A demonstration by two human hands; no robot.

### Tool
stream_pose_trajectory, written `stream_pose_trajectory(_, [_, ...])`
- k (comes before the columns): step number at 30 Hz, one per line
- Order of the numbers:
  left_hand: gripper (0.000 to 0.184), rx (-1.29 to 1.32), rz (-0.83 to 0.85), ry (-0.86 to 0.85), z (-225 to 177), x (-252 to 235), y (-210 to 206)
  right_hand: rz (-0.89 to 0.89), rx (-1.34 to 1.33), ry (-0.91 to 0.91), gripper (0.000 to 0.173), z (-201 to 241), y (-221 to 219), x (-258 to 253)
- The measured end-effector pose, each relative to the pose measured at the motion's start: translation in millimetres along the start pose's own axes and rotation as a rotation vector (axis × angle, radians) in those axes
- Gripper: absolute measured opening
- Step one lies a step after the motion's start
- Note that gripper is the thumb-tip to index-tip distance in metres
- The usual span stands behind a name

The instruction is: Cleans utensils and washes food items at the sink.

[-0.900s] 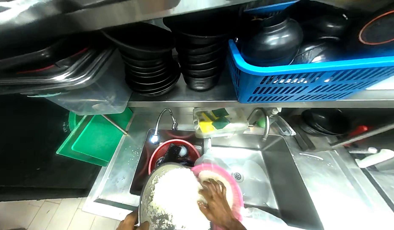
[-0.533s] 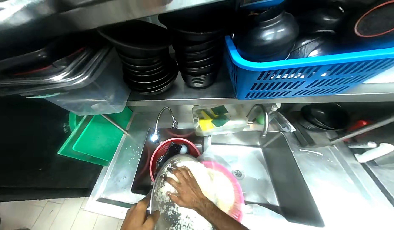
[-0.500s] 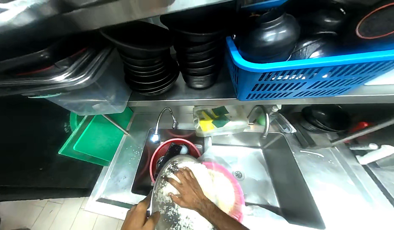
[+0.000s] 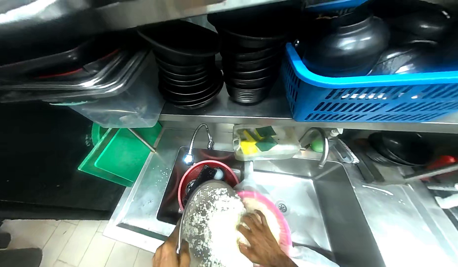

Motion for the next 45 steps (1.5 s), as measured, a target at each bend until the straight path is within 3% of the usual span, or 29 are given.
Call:
stream_pose_trajectory(4, [0.042,-0.046,-0.158,-0.063,-17,4,-6,0.033,-0.146,0.081,0.055,65,17,-4])
stream_pose_trajectory(8, [0.04,-0.061,-0.203,-0.112,-29,3,-6,0.081,-0.232,0.069,0.038,105,-7,-16])
stream_pose_trajectory(15, [0.034,0.019,-0.306,-0.144,-28,6,-12,0.189,0.044,0.088,0.039,54,-21,-10])
stream_pose_trajectory(19, [0.038,0.098,-0.416,-0.278,-32,4,-6,0.077,0.115,0.087,0.035,25,-20,-2])
stream_pose_trajectory(23, [0.037,0.091,-0.509,-0.301,-33,-3,3,-0.094,-0.016,0.045,0.026,-7,-13,14])
stream_pose_trajectory(28, [0.035,0.197,-0.513,-0.339,-17,-8,17,-0.36,-0.185,-0.303,0.035,-48,7,32])
stream_pose_trajectory(32, [0.033,0.281,-0.503,-0.44,-10,-11,25,-0.191,-0.142,-0.582,0.06,-50,-40,30])
stream_pose_trajectory(39, [0.03,0.376,-0.508,-0.49,-8,-10,37,0.022,0.037,-0.361,0.074,-5,-82,27])
stream_pose_trajectory(43, [0.031,0.416,-0.487,-0.521,-7,-9,32,0.133,-0.064,-0.259,0.057,-9,-67,30])
stream_pose_trajectory(45, [0.031,0.45,-0.479,-0.516,-6,-9,29,-0.034,-0.165,-0.228,0.042,-13,-33,29])
Point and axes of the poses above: each hand's wrist, its own x-axis away from the middle knuckle, its own y-axis out of the back of the hand, z = x × y, the point moved 5 cm from there along -x, towards the middle knuckle, and after that the axes turned 12 degrees about z, right-handed, at the moved point
